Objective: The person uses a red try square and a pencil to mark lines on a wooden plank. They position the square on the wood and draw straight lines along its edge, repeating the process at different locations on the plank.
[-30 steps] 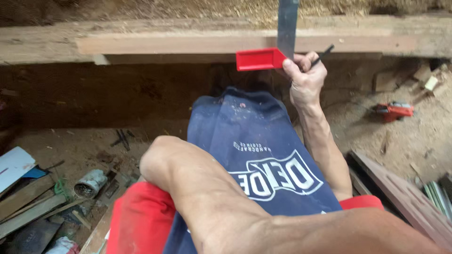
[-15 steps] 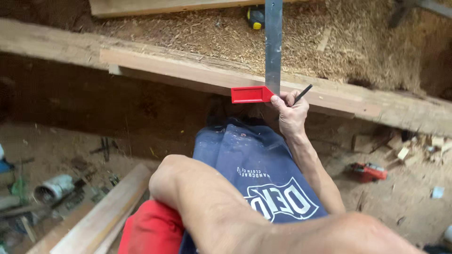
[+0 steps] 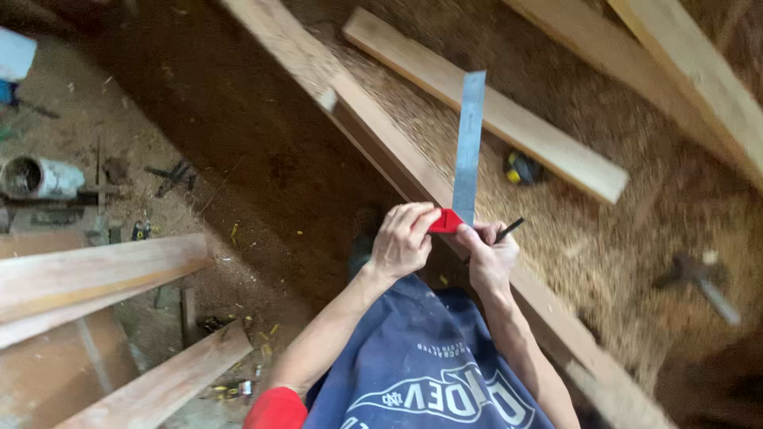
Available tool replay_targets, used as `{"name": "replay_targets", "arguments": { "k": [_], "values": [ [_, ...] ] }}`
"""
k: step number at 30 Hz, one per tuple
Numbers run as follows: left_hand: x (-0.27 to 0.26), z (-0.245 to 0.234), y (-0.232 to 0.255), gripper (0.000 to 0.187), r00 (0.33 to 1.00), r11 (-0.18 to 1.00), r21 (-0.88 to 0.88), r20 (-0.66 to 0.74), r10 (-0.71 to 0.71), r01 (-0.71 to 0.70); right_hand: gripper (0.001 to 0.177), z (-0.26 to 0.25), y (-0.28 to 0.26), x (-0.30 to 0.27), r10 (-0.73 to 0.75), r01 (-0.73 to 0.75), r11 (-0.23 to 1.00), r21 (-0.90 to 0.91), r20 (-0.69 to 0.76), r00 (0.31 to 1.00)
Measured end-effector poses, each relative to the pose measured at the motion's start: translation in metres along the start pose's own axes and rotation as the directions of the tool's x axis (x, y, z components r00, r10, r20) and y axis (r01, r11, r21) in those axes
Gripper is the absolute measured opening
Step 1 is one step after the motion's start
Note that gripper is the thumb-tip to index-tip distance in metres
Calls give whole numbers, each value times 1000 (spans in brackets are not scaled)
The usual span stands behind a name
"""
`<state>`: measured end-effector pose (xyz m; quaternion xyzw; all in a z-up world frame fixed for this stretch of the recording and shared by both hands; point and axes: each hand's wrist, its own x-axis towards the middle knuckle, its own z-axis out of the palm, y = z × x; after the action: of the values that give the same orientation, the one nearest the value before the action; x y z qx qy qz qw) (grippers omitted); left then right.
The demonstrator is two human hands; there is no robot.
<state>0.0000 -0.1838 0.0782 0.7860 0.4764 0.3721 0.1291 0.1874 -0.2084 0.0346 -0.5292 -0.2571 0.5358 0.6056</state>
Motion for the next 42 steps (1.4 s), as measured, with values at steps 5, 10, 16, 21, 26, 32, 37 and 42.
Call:
{"name": "replay_targets", "arguments": {
  "k": [5,10,16,21,26,32,37,42],
  "values": [
    [-9,20,-51,32,968,998,-69,-249,-29,12,43,63,-20,15,-53,73,976,-203,104,993],
    [2,47,-81,11,724,737,-550,-310,-616,392,39,113,-40,43,-83,139,965,-224,242,967],
    [9,87,-125,21,234,-43,-905,156,-960,424,21,116,-23,108,95,-51,965,-258,160,983],
    [14,103,-109,28,278,20,-848,151,-949,530,25,96,17,151,184,-162,969,-187,112,977],
    [29,100,-94,32,250,72,-806,96,-963,587,21,81,36,165,254,-248,964,-97,61,965],
    [33,96,-85,29,146,-62,-791,188,-971,609,32,83,20,166,330,-315,936,-158,80,941],
    [35,95,-82,29,141,-62,-806,178,-974,589,38,87,11,169,394,-375,915,-148,127,910],
    [33,96,-83,28,145,-94,-822,210,-967,561,38,84,12,170,407,-390,911,-133,134,904]
  ]
}}
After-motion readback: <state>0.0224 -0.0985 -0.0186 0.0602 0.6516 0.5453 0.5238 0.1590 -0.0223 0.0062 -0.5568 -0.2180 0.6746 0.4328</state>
